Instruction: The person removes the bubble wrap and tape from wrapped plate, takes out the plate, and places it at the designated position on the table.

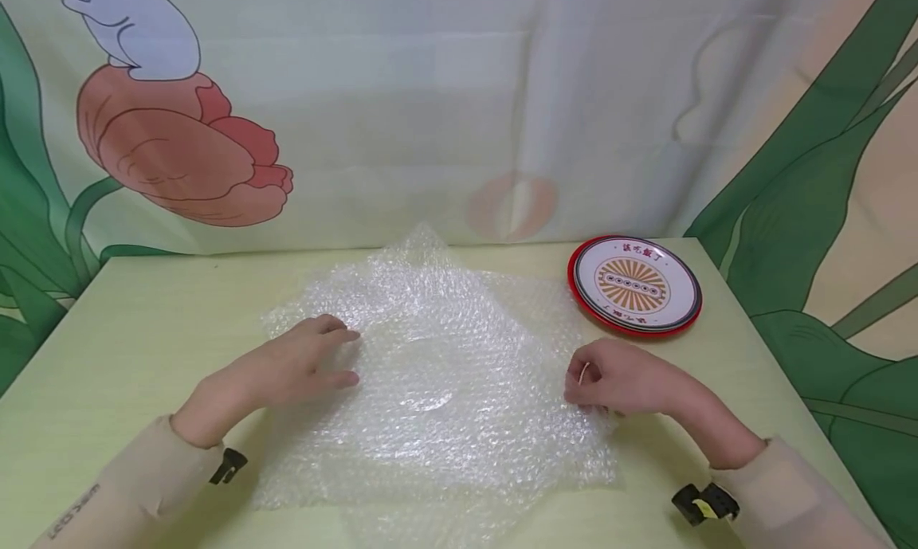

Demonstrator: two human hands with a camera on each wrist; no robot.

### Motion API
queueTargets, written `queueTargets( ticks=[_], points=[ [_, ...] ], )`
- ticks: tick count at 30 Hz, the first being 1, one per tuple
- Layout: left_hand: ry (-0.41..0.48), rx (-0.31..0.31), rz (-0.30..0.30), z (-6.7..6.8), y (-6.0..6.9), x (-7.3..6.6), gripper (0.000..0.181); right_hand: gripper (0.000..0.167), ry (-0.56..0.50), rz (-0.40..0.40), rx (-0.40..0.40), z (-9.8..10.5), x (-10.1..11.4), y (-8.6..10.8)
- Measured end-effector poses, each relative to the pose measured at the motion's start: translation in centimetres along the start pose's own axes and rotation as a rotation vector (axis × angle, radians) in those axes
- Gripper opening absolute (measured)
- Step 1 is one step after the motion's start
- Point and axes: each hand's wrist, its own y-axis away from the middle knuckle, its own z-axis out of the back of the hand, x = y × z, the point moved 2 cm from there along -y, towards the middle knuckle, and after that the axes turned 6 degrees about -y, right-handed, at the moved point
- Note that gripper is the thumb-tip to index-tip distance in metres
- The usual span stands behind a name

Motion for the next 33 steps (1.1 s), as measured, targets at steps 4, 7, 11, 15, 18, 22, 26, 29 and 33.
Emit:
queueTargets(
  ticks=[4,7,11,15,18,22,26,29,33],
  points=[
    [-0.028,-0.044,0.015,0.1,0.2,-0.1,0.05,0.006,-0.02,0.1,-0.091,1.2,0.3,0.2],
    [-0.033,-0.086,0.004,0.6,0.4,-0.3,0.047,0.008,-0.012,0.155,-0.158,2.7,0.7,0.1],
    [-0.017,-0.096,-0.072,1.0,0.9,-1.4,0.05,0.012,-0.009,0.154,-0.183,5.3,0.9,-0.4],
    [-0.038,0.026,-0.144,0.4,1.6,-3.5,0.071,0.016,0.041,0.141,-0.186,7.4,0.5,-1.2],
    [-0.063,0.135,-0.173,-0.4,2.5,-5.2,0.09,0.016,0.081,0.198,-0.167,8.2,-0.2,-2.2],
    [-0.137,0.194,-0.196,-1.5,3.5,-7.0,0.106,0.016,0.183,0.266,-0.213,8.1,-0.7,-4.1],
    [-0.227,0.202,-0.167,-2.4,4.0,-7.6,0.101,0.02,0.28,0.235,-0.347,7.1,-0.3,-5.9],
    [-0.24,0.207,-0.117,-2.7,4.1,-7.3,0.095,0.029,0.294,0.191,-0.42,6.1,0.3,-6.7],
    [-0.222,0.215,-0.054,-2.8,3.8,-6.4,0.091,0.038,0.335,0.199,-0.473,4.7,1.1,-6.7]
  ],
)
